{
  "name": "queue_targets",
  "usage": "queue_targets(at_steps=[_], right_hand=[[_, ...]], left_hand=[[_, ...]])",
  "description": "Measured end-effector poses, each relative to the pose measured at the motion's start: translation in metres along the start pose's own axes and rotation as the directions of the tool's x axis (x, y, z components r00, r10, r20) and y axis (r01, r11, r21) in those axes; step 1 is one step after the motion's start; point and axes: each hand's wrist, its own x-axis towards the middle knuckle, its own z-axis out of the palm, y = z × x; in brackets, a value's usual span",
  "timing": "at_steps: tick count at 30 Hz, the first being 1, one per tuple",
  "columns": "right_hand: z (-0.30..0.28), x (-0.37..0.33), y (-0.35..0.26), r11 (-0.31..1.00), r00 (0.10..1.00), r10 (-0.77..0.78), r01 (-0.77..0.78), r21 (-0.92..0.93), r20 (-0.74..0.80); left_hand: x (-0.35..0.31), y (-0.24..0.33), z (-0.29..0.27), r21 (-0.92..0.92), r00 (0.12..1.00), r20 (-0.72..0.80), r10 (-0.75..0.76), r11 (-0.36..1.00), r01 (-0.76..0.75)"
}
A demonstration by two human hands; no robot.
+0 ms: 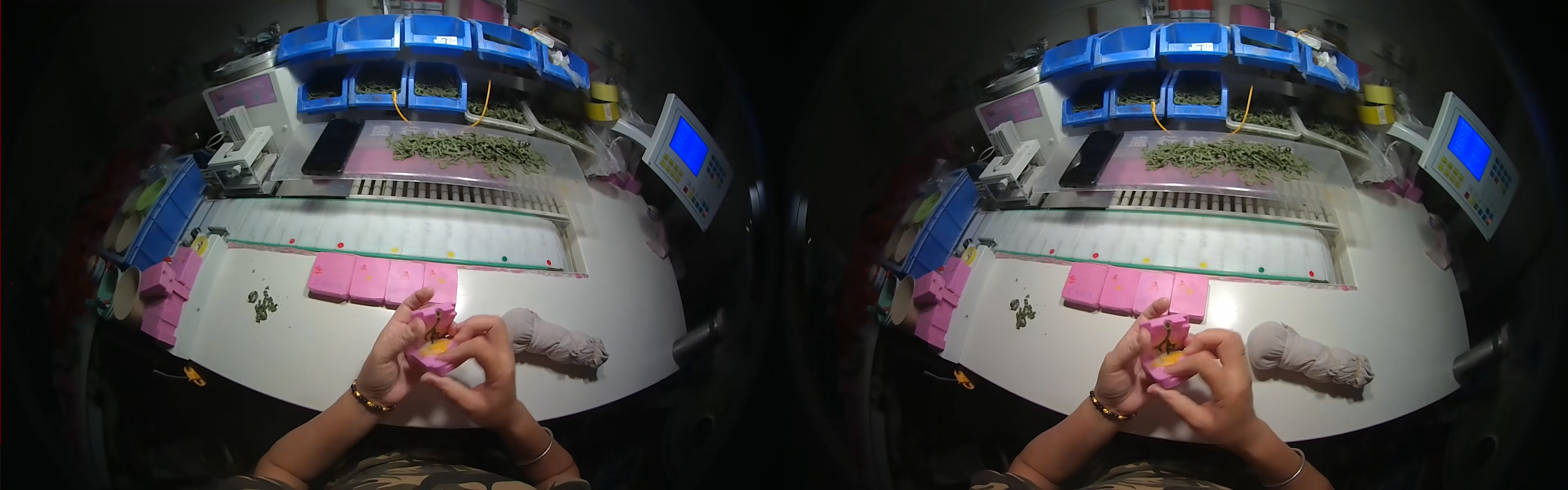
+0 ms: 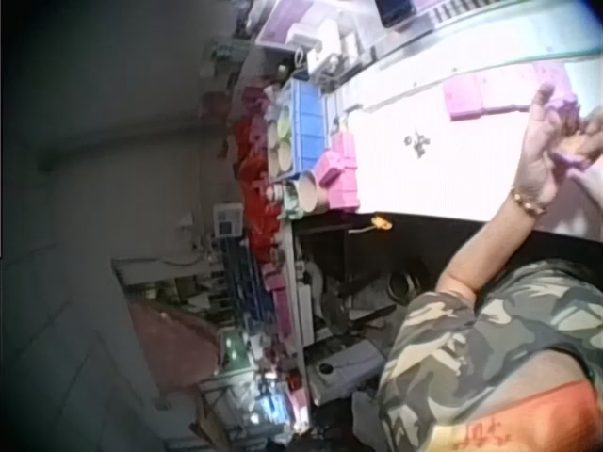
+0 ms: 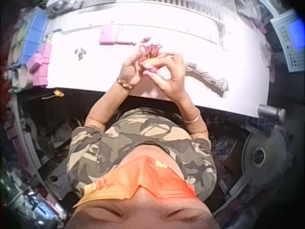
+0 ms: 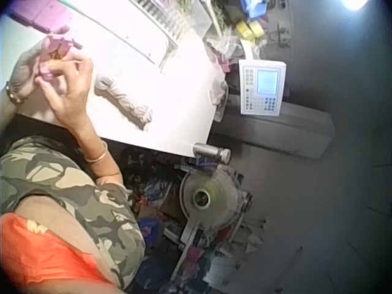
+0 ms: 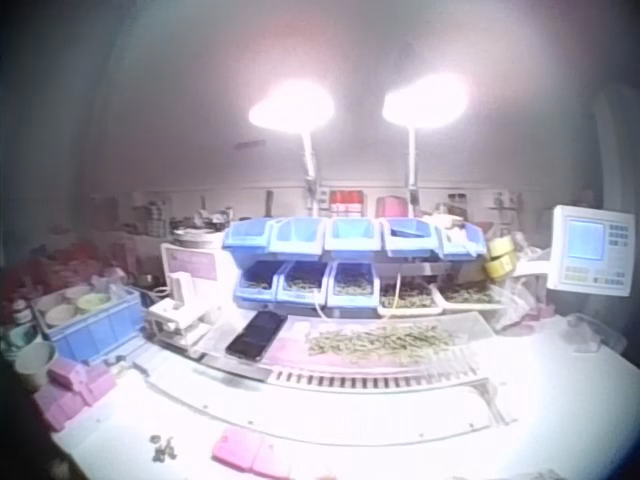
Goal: The person assembles small craft items by placing a circular metal piece and a dark stem into a pink mold, then using a white cloth to press down on the assembly before removing the finished item from the mold.
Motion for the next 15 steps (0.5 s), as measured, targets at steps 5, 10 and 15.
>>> queue_targets(at_steps=[5,10,15], right_hand=[[0.021,-0.015,-0.015,0.983,0.991,-0.103,0.113,-0.143,0.081],[0.023,-0.023,-0.015,0.966,0.988,-0.126,0.144,-0.215,0.092],[0.014,-0.015,-0.010,0.994,0.993,-0.077,0.083,-0.064,0.091]], left_hand=[[0.006,0.003,0.000,-0.201,0.993,-0.099,-0.064,0.979,0.043],[0.010,0.009,0.006,-0.100,0.969,-0.234,-0.078,0.993,0.056],[0.012,0.009,-0.007,0.020,0.973,-0.227,-0.042,0.999,0.048]])
